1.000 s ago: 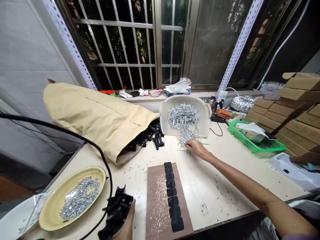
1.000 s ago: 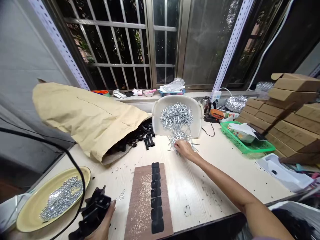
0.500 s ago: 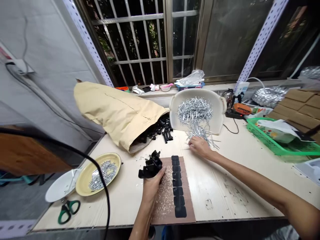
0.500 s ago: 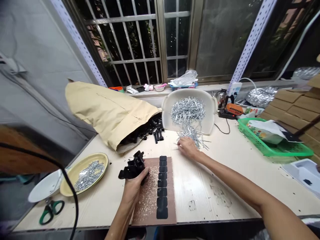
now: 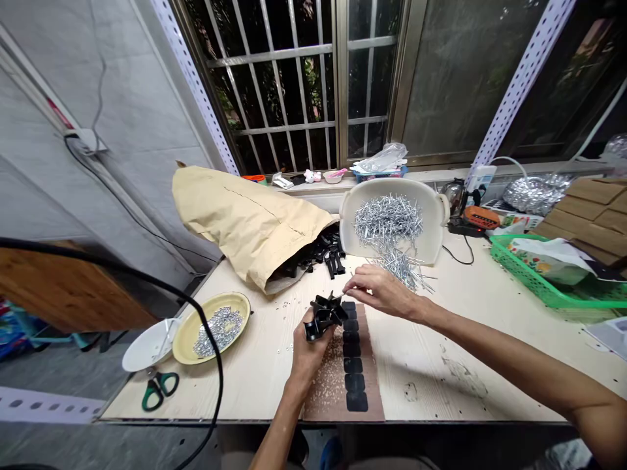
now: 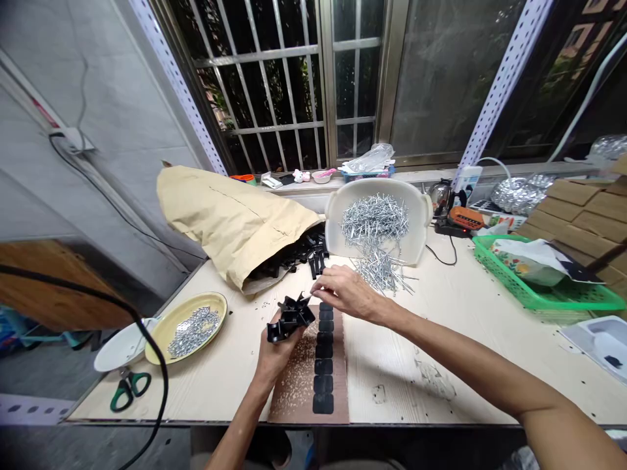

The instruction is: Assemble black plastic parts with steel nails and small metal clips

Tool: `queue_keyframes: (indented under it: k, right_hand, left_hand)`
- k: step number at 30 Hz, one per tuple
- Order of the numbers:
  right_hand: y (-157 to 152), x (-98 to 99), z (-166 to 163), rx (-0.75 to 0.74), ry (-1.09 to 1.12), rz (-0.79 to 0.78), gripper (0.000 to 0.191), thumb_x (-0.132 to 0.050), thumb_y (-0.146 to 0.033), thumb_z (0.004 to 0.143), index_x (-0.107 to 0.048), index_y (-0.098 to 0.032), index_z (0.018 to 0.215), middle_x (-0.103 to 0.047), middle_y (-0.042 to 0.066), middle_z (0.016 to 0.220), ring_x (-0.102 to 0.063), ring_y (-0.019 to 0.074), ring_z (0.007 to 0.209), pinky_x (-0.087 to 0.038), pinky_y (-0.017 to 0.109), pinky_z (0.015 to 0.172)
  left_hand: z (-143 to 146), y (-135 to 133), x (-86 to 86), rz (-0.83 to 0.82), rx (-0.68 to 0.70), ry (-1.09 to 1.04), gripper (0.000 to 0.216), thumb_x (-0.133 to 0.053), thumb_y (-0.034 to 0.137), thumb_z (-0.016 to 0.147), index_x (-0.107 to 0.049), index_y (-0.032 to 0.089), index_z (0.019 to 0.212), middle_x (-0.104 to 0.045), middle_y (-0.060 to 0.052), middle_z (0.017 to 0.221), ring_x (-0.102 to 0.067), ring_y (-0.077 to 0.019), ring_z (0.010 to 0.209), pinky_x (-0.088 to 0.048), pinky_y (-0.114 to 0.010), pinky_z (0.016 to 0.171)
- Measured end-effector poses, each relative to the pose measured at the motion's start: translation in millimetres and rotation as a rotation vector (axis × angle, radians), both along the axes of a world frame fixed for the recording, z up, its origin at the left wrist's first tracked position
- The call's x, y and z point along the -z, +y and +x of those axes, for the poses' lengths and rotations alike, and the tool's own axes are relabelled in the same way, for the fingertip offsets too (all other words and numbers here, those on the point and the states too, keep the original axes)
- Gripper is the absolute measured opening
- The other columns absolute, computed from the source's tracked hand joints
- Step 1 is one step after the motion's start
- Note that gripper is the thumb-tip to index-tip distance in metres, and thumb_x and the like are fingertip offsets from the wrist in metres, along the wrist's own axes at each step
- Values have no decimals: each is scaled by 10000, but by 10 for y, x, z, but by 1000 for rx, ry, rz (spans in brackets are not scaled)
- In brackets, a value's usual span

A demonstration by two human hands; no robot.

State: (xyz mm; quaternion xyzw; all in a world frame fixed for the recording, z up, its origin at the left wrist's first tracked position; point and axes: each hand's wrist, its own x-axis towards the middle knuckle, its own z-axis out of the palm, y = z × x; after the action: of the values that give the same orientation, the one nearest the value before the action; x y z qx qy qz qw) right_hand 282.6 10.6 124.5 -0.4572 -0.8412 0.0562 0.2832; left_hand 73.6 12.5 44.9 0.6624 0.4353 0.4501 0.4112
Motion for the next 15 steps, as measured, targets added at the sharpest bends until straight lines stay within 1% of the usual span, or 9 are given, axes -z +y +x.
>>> queue_keyframes:
  k: [2,5,7,9,10,12,14,15]
  right_hand:
    - [0,-65,-102,-11,-131,39,169,-486,-238,866,-643,-184,838,-622,37,778,-500,161,751,-335,310,720]
    - [-9,-111,-216,-6,-262,51,111,-500,-170,791,-611,-182,784,-611,25,715,-473,160,714,-300,319,736]
    - [-46,-142,-293,-19,-329,44,89,-500,-159,760,-586,-183,752,-580,18,647,-457,159,678,-294,329,746]
    - [-82,-185,-348,-22,-358,20,61,-513,-202,770,-568,-181,755,-554,17,615,-459,166,668,-302,345,761]
    - [-85,-210,-355,-33,-340,-9,83,-527,-254,786,-564,-180,790,-561,18,634,-469,171,676,-313,352,767]
    - [-35,-253,-311,-89,-219,-125,245,-524,-392,825,-545,-179,945,-603,27,750,-501,168,699,-351,344,759]
    - [106,-252,-197,-141,-25,-266,378,-414,-484,885,-484,-184,1104,-620,37,894,-536,150,720,-396,306,711]
    - [205,-222,-126,-115,58,-307,396,-342,-487,915,-471,-182,1133,-619,42,929,-549,141,728,-410,285,683]
  left_hand:
    - [-22,-26,-5,42,10,24,246,-641,298,719,-611,168,927,-668,-29,842,-609,-184,775,-458,-276,715]
    - [-65,-55,17,91,14,60,235,-634,271,721,-603,177,933,-656,-24,856,-600,-182,779,-448,-266,709]
    - [-87,-67,42,94,10,81,213,-629,261,721,-597,179,915,-651,-20,834,-594,-180,753,-446,-263,684]
    - [-99,-75,61,86,20,85,211,-624,252,722,-593,180,917,-652,-19,833,-593,-182,751,-448,-267,679]
    - [-102,-77,66,80,26,79,224,-624,244,719,-593,181,931,-654,-20,844,-595,-185,762,-450,-271,687]
    - [-105,-77,66,64,31,56,261,-628,224,709,-593,183,964,-660,-20,862,-602,-191,783,-456,-283,707]
    - [-105,-73,63,33,35,9,263,-630,223,706,-600,181,964,-666,-21,851,-609,-195,783,-462,-300,723]
    - [-103,-71,61,13,32,-28,255,-631,233,709,-605,179,957,-669,-24,844,-612,-198,785,-466,-313,735]
